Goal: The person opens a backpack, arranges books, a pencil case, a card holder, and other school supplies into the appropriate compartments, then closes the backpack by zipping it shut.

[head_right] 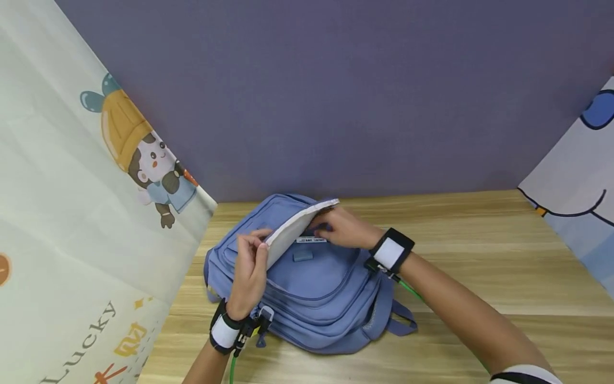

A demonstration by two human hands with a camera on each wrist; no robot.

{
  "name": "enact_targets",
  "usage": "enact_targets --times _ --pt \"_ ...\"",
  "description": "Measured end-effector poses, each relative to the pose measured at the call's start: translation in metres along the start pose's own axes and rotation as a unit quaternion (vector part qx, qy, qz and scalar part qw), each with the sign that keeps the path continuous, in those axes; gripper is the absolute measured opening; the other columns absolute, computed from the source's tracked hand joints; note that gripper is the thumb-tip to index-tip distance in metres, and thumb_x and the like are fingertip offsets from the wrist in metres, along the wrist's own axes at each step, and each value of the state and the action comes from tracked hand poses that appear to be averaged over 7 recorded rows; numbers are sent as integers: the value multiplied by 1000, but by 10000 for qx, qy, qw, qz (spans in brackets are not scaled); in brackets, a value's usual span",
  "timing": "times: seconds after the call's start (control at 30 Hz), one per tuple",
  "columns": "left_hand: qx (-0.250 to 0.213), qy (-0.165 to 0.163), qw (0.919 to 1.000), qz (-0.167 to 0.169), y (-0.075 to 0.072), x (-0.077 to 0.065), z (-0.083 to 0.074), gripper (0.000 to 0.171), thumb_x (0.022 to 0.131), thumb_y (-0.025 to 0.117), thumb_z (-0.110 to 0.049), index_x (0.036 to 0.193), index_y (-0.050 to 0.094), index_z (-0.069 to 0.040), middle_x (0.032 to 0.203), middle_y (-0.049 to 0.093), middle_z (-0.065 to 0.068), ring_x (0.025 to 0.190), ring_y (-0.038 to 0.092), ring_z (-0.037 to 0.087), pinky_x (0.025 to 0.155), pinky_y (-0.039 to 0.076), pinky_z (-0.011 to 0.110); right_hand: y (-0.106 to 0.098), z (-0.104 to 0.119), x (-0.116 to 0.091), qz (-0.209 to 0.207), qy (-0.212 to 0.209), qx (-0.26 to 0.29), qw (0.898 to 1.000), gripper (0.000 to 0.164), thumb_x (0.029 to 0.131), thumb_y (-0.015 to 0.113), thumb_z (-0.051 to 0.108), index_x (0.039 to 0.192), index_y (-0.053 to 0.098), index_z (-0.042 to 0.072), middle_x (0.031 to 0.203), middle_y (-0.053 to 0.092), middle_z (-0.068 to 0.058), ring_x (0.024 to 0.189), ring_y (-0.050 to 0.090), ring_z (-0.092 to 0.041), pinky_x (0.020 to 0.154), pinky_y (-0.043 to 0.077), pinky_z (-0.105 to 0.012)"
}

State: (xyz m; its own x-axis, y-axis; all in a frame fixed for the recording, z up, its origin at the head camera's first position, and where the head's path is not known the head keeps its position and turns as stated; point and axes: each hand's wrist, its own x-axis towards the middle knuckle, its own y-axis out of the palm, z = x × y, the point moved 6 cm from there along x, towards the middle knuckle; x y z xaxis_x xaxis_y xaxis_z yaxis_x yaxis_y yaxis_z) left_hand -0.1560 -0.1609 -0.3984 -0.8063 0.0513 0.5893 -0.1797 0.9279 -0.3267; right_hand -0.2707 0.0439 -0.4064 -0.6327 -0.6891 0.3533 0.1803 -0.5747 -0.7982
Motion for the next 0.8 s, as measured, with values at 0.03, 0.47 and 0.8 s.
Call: enact_targets --times 0.03,0.47,0.8 --pt "-35 -15 9998 170 -3 -5 1 8 112 45 -6 105 41 -4 138 65 17 121 65 30 94 54 33 -7 -3 -10 -227 271 209 9992 13 100 71 8 108 82 9 105 80 -8 81 71 -13 73 58 -32" --pt "1308 1717 9490 2298 -4 -52 4 8 106 60 -22 106 66 -16 124 75 -1 136 63 24 113 53 46 14 -80 -20 -316 1731 1076 9785 33 105 52 -6 134 68 -3 129 71 -27 110 71 -44 91 61 -51" --pt "3349 1181 8803 3146 12 -50 34 54 102 61 -60 150 61 -34 165 50 -6 161 34 32 117 17 86 51 -91 23 515 956 1227 9865 42 103 52 -10 138 71 7 134 71 -21 116 70 -39 91 56 -47"
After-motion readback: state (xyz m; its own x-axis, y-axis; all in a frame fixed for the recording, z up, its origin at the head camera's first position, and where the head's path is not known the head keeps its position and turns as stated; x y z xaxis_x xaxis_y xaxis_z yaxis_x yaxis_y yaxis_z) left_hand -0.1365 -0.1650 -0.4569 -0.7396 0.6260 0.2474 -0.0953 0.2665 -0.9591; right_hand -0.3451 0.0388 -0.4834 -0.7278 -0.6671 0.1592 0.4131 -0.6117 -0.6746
